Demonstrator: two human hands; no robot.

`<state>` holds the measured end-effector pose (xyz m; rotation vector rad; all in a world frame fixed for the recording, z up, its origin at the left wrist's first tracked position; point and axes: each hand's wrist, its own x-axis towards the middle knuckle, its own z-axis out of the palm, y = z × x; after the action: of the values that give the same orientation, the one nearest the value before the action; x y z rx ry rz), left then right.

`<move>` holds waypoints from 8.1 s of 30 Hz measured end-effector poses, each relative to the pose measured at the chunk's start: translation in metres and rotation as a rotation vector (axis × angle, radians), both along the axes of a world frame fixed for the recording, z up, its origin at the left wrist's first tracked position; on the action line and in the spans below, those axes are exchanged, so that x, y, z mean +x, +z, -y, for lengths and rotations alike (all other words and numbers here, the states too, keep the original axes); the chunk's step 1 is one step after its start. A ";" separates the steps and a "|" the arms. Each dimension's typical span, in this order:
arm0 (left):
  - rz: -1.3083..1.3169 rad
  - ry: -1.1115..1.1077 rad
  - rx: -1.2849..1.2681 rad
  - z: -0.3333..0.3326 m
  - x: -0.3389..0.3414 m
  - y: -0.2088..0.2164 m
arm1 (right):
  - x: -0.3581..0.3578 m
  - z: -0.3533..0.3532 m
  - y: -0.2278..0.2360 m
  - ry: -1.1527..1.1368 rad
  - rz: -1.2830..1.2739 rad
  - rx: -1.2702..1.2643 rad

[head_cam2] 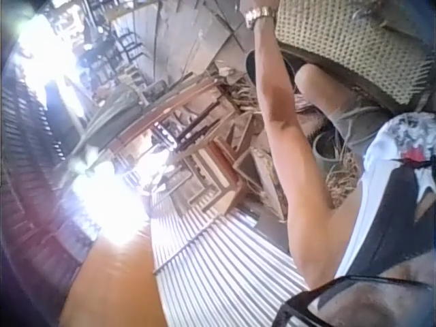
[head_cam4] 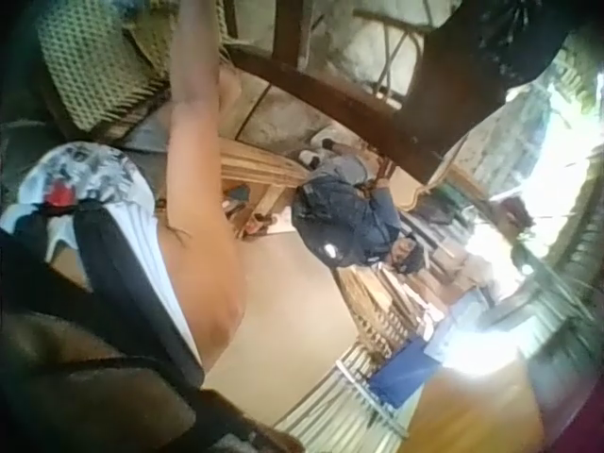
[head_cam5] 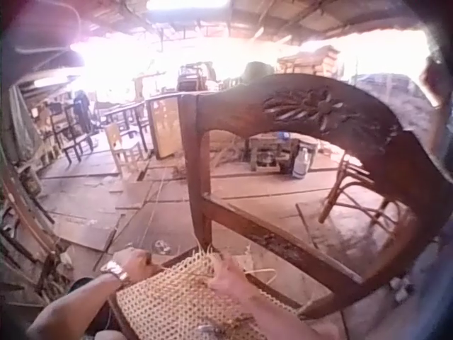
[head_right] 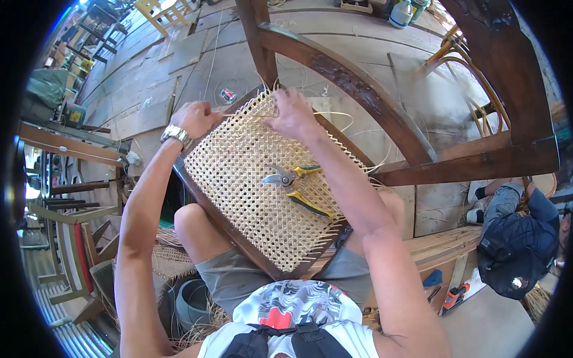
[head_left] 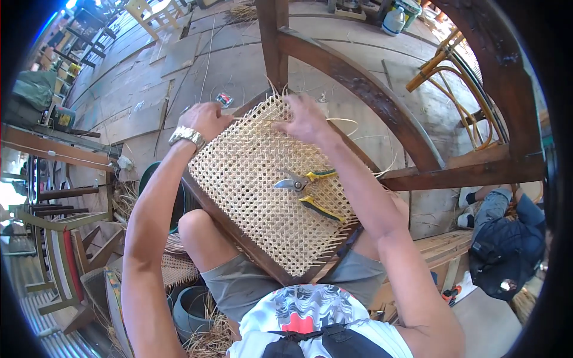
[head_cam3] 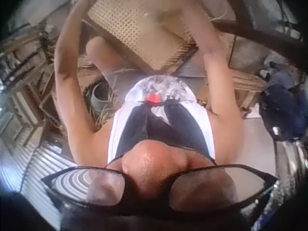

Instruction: Weaving a rattan chair seat using wicker strips and tools in a furniture workshop.

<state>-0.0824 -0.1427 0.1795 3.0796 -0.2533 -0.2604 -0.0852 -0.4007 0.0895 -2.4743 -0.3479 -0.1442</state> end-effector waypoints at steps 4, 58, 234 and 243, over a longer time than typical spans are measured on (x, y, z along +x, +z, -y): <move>0.007 0.009 -0.173 0.035 0.002 0.043 | 0.010 0.003 0.021 0.231 -0.387 0.684; 0.083 0.484 -0.794 -0.035 -0.017 -0.093 | -0.036 0.072 0.009 -0.420 0.249 -0.276; 0.079 0.423 -0.059 -0.151 -0.025 -0.046 | -0.005 -0.063 -0.010 0.304 0.246 0.087; 0.039 0.267 -0.378 -0.052 -0.041 -0.040 | 0.016 -0.100 -0.028 0.117 -0.242 0.822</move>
<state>-0.1236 -0.0908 0.1395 2.7031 0.0994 -0.1238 -0.0696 -0.3004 0.0612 -1.6315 -0.2568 0.0578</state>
